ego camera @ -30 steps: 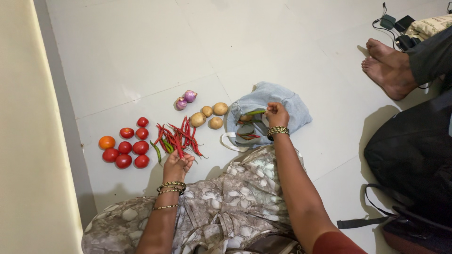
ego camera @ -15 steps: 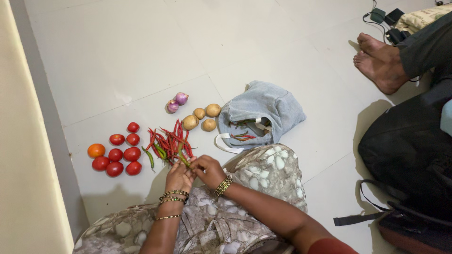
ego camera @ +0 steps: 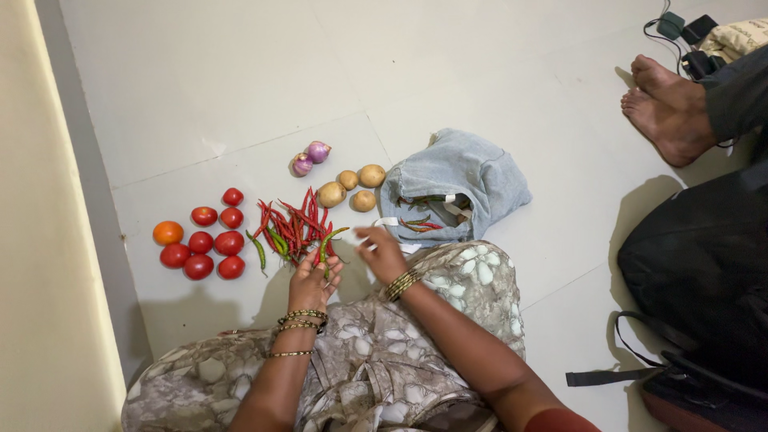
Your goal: The person sorts vegetables by hand, removing chili peppers and potatoes from a bag and placing them into groups on the floor.
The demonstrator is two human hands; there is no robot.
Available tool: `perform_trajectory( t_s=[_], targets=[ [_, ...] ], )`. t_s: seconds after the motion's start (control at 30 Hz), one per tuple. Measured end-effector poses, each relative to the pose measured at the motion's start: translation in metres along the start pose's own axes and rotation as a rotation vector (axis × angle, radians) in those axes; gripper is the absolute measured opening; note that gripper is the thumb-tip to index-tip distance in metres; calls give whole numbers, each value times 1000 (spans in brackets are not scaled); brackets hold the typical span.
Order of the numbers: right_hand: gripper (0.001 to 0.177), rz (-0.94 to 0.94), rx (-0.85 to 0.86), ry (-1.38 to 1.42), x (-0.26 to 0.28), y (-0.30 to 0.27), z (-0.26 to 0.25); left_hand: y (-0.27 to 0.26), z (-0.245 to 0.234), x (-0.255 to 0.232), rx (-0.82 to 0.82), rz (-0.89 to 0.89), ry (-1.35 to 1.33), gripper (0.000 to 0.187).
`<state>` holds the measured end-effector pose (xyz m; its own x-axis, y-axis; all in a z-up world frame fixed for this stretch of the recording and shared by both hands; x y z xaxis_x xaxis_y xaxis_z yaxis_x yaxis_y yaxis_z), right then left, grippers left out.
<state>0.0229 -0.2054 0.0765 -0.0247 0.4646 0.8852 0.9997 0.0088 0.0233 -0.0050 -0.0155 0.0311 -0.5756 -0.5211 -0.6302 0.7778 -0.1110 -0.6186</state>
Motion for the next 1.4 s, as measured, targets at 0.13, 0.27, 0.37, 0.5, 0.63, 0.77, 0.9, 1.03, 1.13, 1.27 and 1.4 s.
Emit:
perform_trajectory(
  t_s=[0.13, 0.27, 0.37, 0.5, 0.63, 0.77, 0.9, 1.03, 1.13, 1.27, 1.4],
  targets=[
    [65, 59, -177, -80, -27, 17, -22, -3, -2, -2, -27, 14, 17, 48],
    [86, -56, -292, -190, -24, 23, -35, -1, -3, -1, -39, 16, 26, 47],
    [96, -124, -325, -362, -6, 20, -43, 1, -8, 2, -31, 49, 17, 45],
    [102, -265, -384, -577, 17, 26, -44, 9, -11, 6, -44, 64, -37, 45],
    [59, 188, -42, -211, 9, 30, -35, 9, -11, 2, -55, 87, -50, 46],
    [26, 141, 99, -100, 11, 15, -17, 7, -10, -1, -81, 99, -16, 49],
    [32, 190, 249, 96, 0, 2, 6, 6, -4, 2, 7, 157, -5, 50],
    [34, 423, 376, 298, -27, -1, 26, 9, 4, 9, 55, 130, 98, 49],
    [32, 472, 337, 402, -45, 0, 34, 10, 7, 15, 112, 130, 158, 46],
    [27, 517, 323, 558, -54, 2, 35, 11, 9, 18, 182, 136, 169, 47],
    [18, 560, 278, 621, -49, 1, 34, 16, 9, 17, 140, 171, 230, 46]
  ],
)
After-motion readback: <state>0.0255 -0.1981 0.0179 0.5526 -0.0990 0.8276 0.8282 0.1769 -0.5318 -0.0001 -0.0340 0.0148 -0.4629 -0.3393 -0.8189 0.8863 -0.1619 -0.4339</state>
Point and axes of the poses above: each hand's wrist, its own y-axis towards the middle knuckle, its own z-axis out of the palm, x = y × z, the point moved 4 cm from there along y, towards the middle knuckle, and after that the axes turned 1 degree about -y, right-handed, at the moved point
